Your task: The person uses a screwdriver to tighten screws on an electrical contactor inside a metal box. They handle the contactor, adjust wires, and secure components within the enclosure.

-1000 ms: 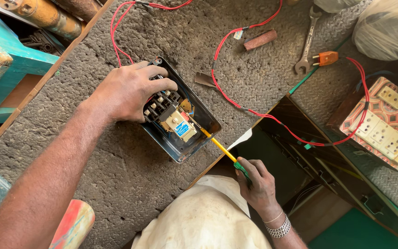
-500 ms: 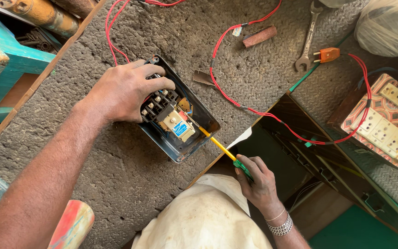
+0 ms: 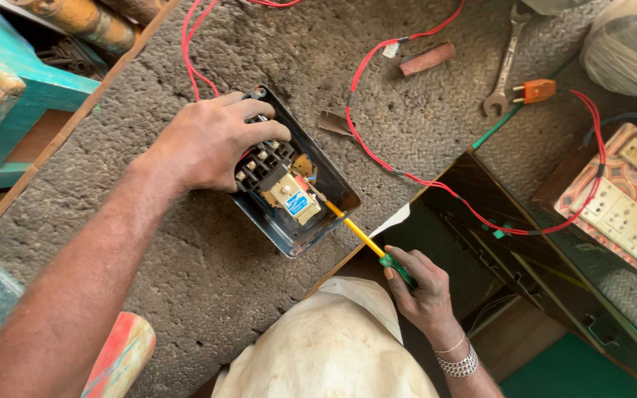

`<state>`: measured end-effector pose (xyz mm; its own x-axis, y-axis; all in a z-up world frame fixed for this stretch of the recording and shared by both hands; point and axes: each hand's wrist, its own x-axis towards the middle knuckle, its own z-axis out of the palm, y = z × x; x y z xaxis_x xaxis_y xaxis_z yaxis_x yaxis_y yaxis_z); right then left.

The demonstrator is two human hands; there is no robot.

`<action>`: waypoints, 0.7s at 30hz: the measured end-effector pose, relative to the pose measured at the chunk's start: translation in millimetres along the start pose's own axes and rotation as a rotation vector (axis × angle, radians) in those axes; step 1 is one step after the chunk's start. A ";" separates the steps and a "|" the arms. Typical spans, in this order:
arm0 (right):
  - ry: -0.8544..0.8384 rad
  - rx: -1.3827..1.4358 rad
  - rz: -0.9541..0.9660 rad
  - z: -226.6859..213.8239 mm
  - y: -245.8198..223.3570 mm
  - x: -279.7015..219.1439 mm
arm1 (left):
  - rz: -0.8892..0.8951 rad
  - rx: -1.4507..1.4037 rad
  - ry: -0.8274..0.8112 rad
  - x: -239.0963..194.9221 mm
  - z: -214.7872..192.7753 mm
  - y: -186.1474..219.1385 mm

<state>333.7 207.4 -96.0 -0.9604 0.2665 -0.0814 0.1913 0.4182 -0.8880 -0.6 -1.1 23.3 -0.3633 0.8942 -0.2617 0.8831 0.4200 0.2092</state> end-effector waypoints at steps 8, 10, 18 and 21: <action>0.000 0.018 0.007 1.2 2.5 -0.6 | 0.009 -0.002 0.008 -0.8 0.3 0.6; -0.002 0.009 0.017 0.8 2.6 -1.1 | 0.016 0.004 0.005 -0.8 0.2 -0.2; -0.047 0.048 0.027 -3.3 -0.1 2.9 | 0.021 0.012 0.010 -0.8 1.4 -0.9; -0.059 0.025 0.036 -3.7 -1.7 3.5 | 0.019 0.010 0.009 -1.0 2.1 -0.8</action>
<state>330.7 210.8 -93.1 -0.9634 0.2290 -0.1397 0.2219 0.3876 -0.8947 -0.2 -2.7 21.4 -0.3486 0.9035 -0.2493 0.8928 0.4011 0.2051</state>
